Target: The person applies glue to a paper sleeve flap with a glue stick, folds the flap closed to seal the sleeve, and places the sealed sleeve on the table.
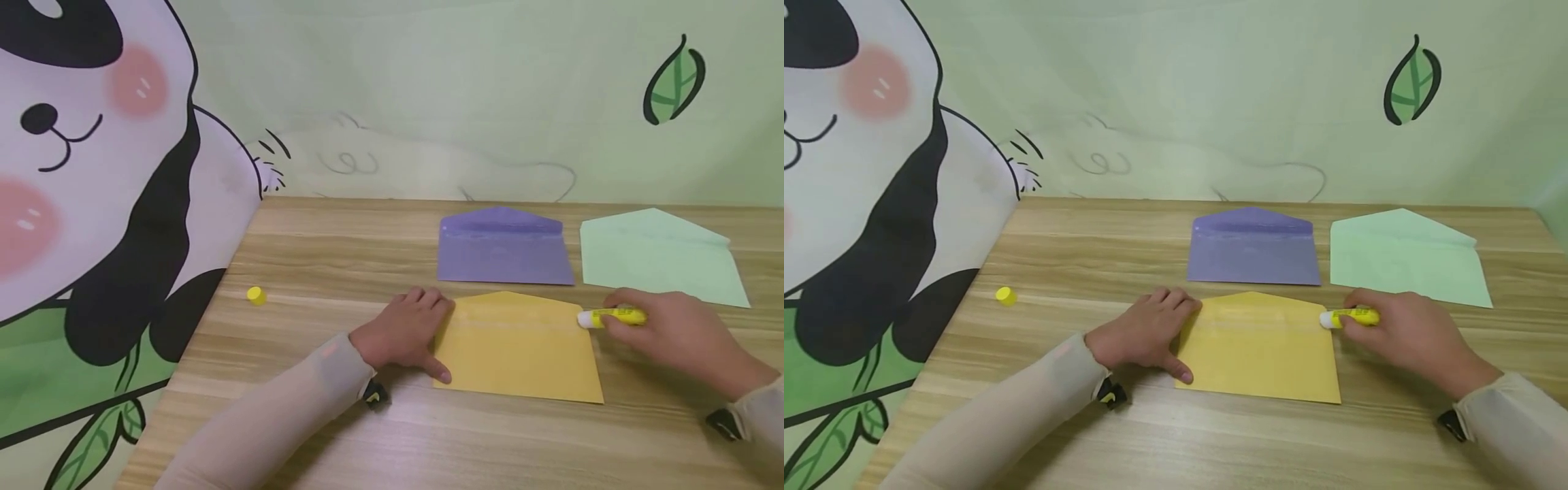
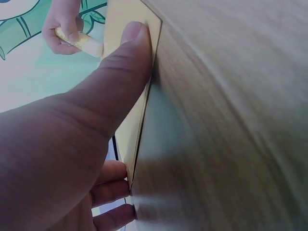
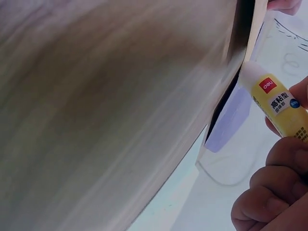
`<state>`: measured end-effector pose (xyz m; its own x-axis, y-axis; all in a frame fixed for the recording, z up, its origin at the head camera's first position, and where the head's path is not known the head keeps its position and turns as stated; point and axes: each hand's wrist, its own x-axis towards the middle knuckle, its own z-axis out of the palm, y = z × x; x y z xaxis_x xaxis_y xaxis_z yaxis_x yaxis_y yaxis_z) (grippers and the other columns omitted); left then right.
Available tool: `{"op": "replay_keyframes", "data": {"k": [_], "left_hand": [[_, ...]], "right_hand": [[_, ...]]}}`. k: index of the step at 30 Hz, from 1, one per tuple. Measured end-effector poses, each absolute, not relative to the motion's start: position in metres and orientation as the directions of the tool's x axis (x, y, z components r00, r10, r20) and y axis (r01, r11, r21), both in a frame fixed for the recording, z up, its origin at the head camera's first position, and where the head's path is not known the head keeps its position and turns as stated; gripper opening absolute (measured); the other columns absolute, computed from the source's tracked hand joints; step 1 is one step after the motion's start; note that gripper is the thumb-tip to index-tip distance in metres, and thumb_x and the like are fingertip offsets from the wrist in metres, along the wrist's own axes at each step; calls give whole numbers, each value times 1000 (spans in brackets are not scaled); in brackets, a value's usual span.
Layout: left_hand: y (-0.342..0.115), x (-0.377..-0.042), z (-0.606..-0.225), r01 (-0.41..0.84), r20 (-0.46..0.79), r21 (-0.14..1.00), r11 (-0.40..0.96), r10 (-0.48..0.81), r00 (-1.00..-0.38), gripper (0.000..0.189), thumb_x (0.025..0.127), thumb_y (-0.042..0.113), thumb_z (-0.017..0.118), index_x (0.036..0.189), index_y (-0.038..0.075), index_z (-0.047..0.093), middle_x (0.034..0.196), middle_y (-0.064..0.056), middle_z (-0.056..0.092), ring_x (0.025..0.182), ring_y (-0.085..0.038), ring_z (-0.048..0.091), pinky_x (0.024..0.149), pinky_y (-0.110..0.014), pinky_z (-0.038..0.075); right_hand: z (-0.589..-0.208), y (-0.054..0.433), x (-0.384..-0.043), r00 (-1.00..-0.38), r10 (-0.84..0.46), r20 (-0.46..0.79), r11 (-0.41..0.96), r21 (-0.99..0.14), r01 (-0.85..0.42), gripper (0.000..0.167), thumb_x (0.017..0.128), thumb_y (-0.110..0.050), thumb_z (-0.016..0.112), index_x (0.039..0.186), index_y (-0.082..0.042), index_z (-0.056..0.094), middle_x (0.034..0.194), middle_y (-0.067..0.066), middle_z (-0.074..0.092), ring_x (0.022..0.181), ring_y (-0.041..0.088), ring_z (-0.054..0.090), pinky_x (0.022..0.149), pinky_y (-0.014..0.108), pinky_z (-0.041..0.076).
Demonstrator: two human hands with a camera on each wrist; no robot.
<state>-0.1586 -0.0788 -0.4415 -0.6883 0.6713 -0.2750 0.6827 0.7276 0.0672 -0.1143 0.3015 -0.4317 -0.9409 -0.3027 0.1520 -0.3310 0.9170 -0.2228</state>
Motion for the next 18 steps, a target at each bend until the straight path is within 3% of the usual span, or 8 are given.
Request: {"op": "replay_keyframes", "data": {"k": [9,18], "left_hand": [[-75,-161,-442,686,-282,48,726,669,-688,120,64,83,70,153,11,34,144,-6,41,129,-26,41,106,-45,43],[-82,-162,-445,677,-251,112,728,680,-689,122,61,81,75,153,12,35,148,-3,42,132,-24,42,106,-44,43]], "right_hand": [[-433,308,-111,-942,-270,200,914,-256,-316,21,87,-29,73,106,-21,70,50,-11,33,47,8,29,44,26,25],[-434,308,-110,-939,-264,219,887,-328,-326,20,86,-27,76,104,-23,70,54,-12,39,48,4,30,46,24,28]]}}
